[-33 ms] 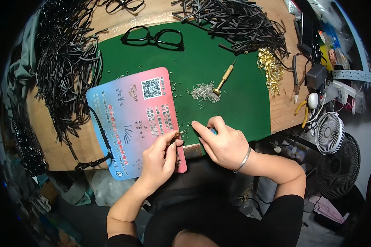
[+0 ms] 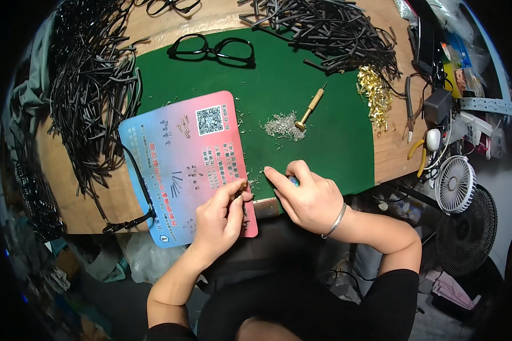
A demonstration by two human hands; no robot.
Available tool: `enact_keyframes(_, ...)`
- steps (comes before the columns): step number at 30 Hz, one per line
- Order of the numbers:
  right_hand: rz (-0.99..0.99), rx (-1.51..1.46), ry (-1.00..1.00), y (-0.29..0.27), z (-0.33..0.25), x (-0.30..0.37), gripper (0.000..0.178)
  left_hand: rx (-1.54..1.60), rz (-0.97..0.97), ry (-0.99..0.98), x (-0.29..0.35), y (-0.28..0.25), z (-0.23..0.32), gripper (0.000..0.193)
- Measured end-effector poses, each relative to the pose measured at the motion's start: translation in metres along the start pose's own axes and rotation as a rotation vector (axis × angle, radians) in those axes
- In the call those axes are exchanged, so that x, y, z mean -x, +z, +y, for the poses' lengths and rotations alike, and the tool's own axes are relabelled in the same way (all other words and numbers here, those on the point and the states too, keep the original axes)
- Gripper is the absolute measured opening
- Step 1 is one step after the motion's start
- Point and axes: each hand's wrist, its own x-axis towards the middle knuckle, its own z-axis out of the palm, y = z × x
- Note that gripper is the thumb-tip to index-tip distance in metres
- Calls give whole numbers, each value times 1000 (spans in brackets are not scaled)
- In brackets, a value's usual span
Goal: The person assembles eyeglasses by inserting small metal components into the frame arms and tightening them with a screwdriver. The person handles multiple glasses frames one at a time, placing completed units on the table.
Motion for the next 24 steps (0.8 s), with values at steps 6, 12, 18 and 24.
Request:
enact_keyframes(6, 13, 101, 13, 3, -4, -1, 48, -13, 3, 6, 2, -2, -2, 26)
enact_keyframes(12, 51, 120, -2, 7, -2, 0, 46, 192, -4, -122, 12, -6, 2, 25)
enact_keyframes(18, 27, 128, 3, 6, -5, -3, 45, 163, 6, -142, 6, -3, 0, 23)
enact_keyframes(24, 5, 173, -31, 4, -6, -4, 46, 167, 4, -116, 4, -2, -6, 22)
